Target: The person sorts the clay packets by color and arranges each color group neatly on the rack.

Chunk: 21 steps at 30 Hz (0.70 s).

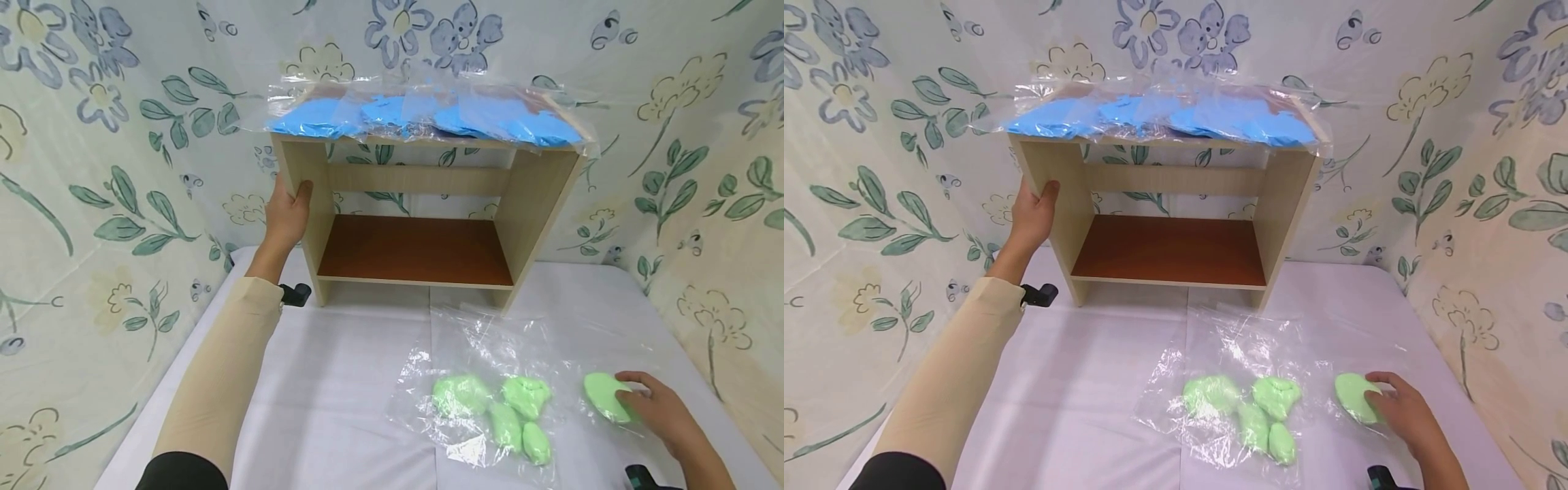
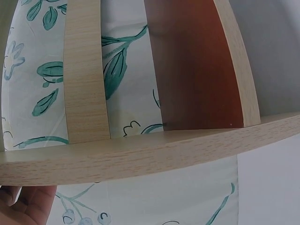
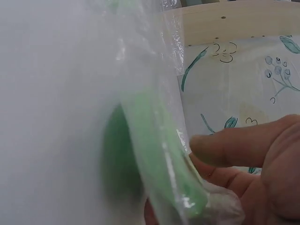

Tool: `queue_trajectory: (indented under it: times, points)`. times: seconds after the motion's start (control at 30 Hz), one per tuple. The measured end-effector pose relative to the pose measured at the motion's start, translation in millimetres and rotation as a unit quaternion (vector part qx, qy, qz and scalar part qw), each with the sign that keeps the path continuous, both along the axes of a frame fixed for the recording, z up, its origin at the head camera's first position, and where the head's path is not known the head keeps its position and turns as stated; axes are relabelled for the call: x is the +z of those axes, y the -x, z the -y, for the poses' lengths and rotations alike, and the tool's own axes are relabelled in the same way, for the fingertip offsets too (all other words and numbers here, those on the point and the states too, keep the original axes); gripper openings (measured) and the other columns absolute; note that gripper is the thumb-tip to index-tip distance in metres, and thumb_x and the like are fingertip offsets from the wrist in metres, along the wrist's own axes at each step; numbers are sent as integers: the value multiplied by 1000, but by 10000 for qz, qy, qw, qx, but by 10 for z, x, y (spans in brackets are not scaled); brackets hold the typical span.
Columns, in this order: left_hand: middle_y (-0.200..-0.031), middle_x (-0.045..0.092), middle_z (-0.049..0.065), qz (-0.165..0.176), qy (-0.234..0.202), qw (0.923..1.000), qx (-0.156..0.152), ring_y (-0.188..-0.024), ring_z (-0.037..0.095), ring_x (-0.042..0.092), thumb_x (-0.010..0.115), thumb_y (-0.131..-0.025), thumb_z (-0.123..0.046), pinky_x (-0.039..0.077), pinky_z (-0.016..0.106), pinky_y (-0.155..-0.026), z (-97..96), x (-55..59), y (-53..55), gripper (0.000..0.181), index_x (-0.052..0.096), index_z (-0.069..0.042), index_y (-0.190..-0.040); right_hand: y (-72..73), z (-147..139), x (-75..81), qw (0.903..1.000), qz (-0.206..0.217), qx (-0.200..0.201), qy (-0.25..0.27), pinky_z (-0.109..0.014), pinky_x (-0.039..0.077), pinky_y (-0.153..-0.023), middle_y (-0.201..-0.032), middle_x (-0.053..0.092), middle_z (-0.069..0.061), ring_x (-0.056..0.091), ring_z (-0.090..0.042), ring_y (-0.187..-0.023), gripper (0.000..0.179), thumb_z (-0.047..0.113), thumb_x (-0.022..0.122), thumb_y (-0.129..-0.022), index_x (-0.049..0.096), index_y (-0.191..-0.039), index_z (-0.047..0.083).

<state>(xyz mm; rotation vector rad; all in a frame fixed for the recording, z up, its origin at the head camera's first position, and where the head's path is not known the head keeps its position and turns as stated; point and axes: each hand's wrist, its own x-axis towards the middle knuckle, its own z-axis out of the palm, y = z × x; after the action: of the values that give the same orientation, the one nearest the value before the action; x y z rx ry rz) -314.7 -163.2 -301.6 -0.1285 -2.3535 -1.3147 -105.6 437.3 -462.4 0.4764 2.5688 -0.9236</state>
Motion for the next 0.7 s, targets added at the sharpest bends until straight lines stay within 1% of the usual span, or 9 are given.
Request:
queue_trajectory:
  times: [0.07,0.17,0.3,0.47,0.57,0.63,0.7]
  points:
    - [-149,49,13,-15,19,10000,13,-135,37,51,38,-104,-43,46,58,-106,0,-2,-1,55,26,-20,-153,4,3,-20,10000,52,26,75,-76,30,-103,-153,11,-43,19,-68,-132,73,41,57,-97,30,-147,-4]
    - [-149,48,13,-29,18,10000,-8,-136,36,51,38,-104,-43,46,58,-107,4,-5,-1,56,26,-20,-153,15,1,-42,9999,26,90,119,-78,25,-103,-154,9,-43,13,-69,-133,79,42,65,-92,31,-147,-4]
    - [-149,48,12,-40,-2,10000,-62,-137,36,49,38,-104,-43,44,59,-108,10,-18,7,56,26,-20,-153,26,-1,-54,9997,-224,120,27,-79,24,-102,-155,11,-41,13,-69,-134,77,37,67,-90,33,-147,-3]
    - [-151,46,12,65,-55,9999,-53,-138,35,48,37,-104,-44,44,59,-108,18,-32,1,56,25,-20,-153,12,19,-22,9983,-489,295,-138,-78,29,-99,-153,17,-41,20,-68,-132,72,35,65,-92,35,-146,-3]
    - [-151,45,12,71,-72,9999,-90,-138,36,48,37,-104,-45,44,59,-108,18,-30,-5,57,24,-19,-153,-15,35,37,9965,-664,415,-276,-75,37,-93,-150,22,-43,26,-68,-128,67,33,63,-94,36,-145,-3]
    - [-151,45,12,59,-62,9999,-106,-138,35,48,36,-104,-45,44,59,-109,17,-23,-1,57,24,-19,-153,-32,46,85,9943,-854,505,-388,-73,42,-88,-148,25,-44,31,-67,-125,63,31,61,-96,38,-144,-3]
    - [-150,46,13,23,-51,9999,-97,-137,35,48,36,-104,-45,44,59,-109,18,-14,5,57,25,-19,-153,-39,66,134,9913,-1072,581,-488,-71,45,-85,-147,28,-44,33,-67,-124,61,31,59,-97,38,-143,-2]
